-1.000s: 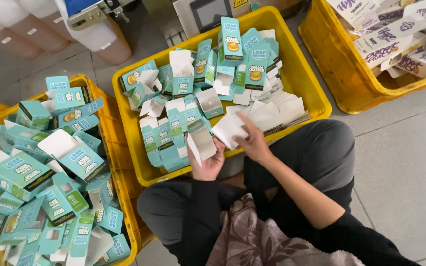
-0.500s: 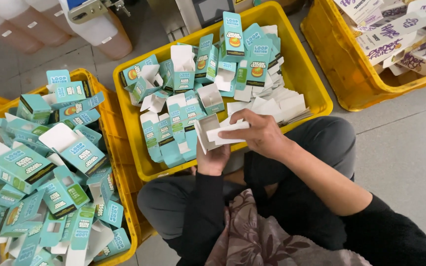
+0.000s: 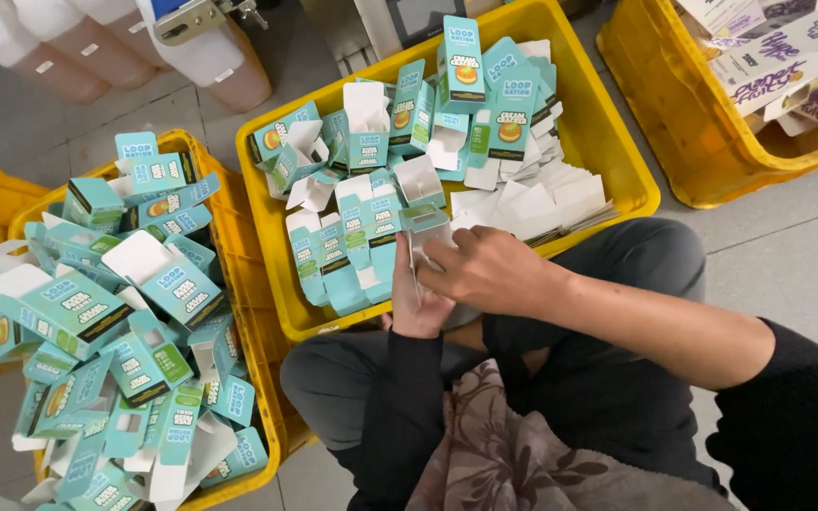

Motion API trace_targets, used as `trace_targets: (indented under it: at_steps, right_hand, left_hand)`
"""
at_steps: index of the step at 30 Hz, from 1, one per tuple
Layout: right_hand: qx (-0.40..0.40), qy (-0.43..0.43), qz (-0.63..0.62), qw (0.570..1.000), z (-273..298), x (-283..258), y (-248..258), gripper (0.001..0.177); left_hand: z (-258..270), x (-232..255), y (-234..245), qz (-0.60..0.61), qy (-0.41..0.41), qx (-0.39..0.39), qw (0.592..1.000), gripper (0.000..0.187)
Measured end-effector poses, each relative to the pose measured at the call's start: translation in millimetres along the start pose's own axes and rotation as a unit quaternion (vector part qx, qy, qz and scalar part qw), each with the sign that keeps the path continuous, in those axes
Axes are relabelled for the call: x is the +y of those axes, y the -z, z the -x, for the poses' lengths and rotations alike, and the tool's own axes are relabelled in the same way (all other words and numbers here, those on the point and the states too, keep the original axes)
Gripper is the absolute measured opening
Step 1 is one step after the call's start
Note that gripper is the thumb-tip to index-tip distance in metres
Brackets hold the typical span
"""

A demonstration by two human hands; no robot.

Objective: A person sitting on the floor folds flat cardboard templates into small boxes and places them into a yellow bin.

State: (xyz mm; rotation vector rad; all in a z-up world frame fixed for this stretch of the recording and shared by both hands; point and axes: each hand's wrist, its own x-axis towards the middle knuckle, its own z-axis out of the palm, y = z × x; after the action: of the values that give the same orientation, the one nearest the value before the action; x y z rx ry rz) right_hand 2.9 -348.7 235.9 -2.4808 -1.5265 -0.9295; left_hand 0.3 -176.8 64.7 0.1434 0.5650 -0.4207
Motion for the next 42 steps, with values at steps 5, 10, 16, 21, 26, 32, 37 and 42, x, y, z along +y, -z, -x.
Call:
trace_targets:
  at_steps: [5,10,16,21,26,32,37,42]
  right_hand:
    - [-0.048,-0.048,0.024,0.997,-7.1,-16.2,-11.6,0.011]
    - [-0.140,-0.089,-0.027,0.986,2.7,-18.2,-24.9,0.015]
    - [-0.221,-0.061,-0.024,0.973,2.9,-9.1,-42.6,0.009]
    - [-0.319,-0.019,-0.210,0.924,-21.5,16.9,1.7,0.020]
    - [-0.372,-0.089,-0.424,0.821,-16.5,38.5,8.7,0.043]
    - [-0.345,-0.084,-0.375,0.856,-6.0,22.1,-11.3,0.072]
    - [-0.229,-0.141,-0.371,0.889,24.1,1.4,-32.6,0.057]
    - [-0.006,-0.249,-0.270,0.930,51.5,11.0,-47.3,0.010]
  left_hand:
    - [3.4,-7.0,-7.5,-0.008,-0.003,0.001,1.000,0.060]
    - [15.2,-4.7,-11.2,-0.014,-0.005,0.013,1.000,0.059]
    - [21.5,-12.0,-23.6,-0.024,-0.007,0.030,0.999,0.059]
    - [29.8,-8.9,-36.7,-0.035,-0.020,0.036,0.999,0.060]
    - [26.0,-7.1,-40.1,-0.018,-0.019,0.041,0.999,0.058]
    - [19.0,-5.3,-5.9,-0.026,-0.038,0.062,0.997,0.054]
    - [13.4,-11.0,-3.5,-0.071,-0.063,0.080,0.992,0.052]
    - [53.5,-34.7,-33.1,-0.127,-0.020,0.109,0.986,0.075]
